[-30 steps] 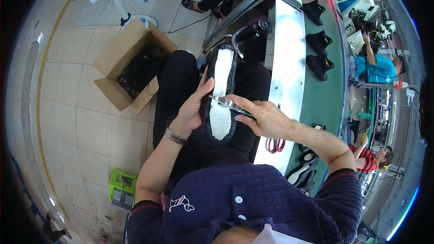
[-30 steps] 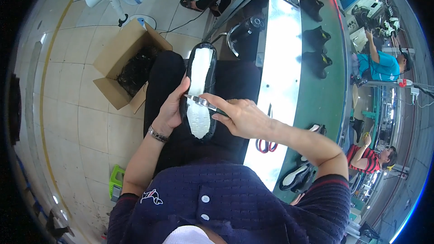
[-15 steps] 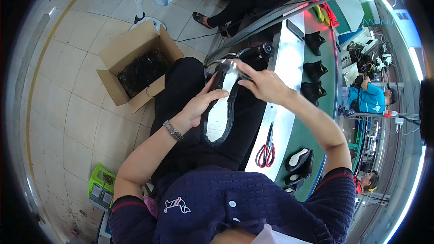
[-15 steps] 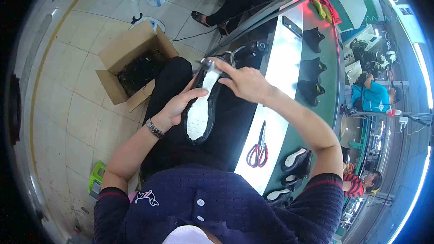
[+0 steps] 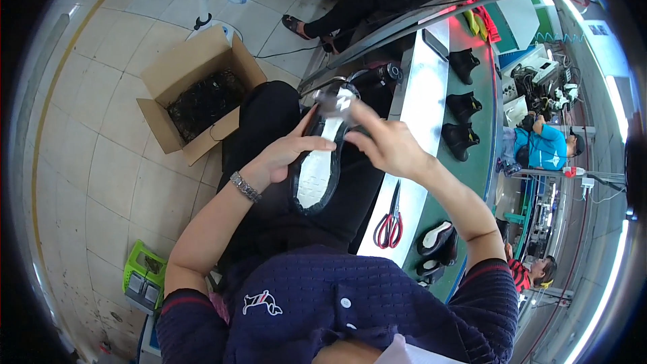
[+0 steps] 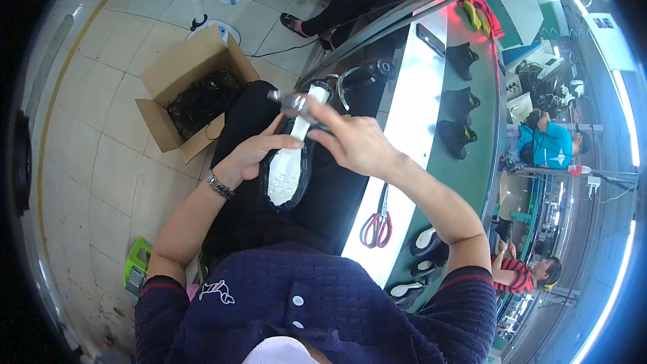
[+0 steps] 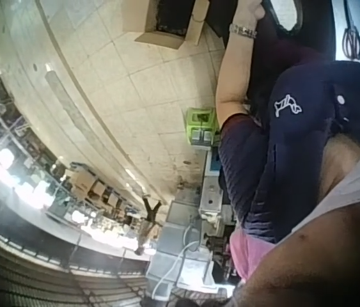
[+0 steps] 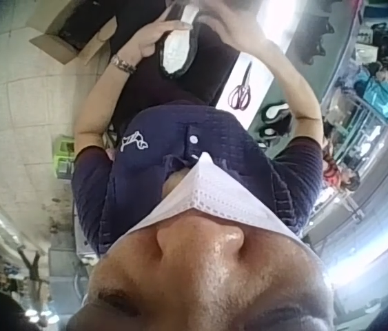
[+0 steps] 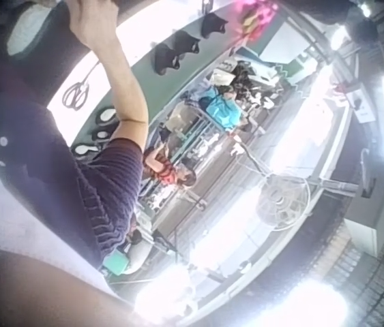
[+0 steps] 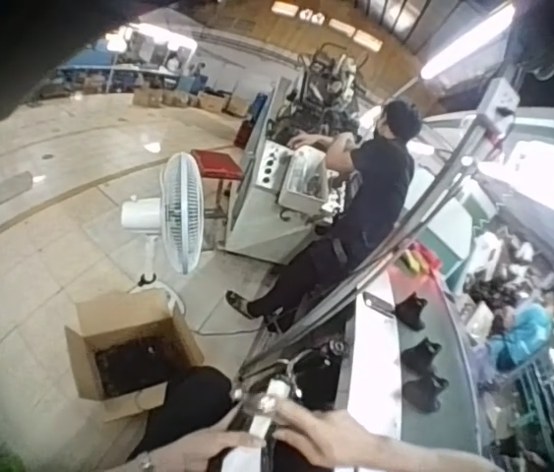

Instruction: Trimming excess material and checking the lining of shoes during the manufacturing process.

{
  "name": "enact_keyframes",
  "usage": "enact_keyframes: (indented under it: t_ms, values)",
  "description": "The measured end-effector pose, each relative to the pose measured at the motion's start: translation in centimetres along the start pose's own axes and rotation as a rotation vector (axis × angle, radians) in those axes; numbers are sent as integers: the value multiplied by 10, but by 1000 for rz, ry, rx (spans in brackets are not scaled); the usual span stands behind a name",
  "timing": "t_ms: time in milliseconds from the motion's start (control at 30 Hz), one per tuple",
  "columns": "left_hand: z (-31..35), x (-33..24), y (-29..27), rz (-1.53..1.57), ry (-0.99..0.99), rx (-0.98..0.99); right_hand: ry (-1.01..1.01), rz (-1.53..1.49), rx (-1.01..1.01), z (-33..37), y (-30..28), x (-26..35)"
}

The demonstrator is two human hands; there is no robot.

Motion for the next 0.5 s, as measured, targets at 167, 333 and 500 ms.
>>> enact_keyframes:
  t_ms: [167,333,500]
  values:
    - [4,9,-6,-36,-84,12,16,310,368,-2,4,14]
    - [6,17,-5,-114,15,71,-4,151,153,12,8,22]
    - [21,30,-3,267,145,73,53,315,531,34,-2,18]
Point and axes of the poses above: each hand's wrist, its own z-axis away from the middle knuckle, its own y-axis out of the palm, x = y × z, the point moved 8 cm from there along -z, towards the middle knuckle, and after that the axes turned 12 degrees about -x, right-handed, at the moved point
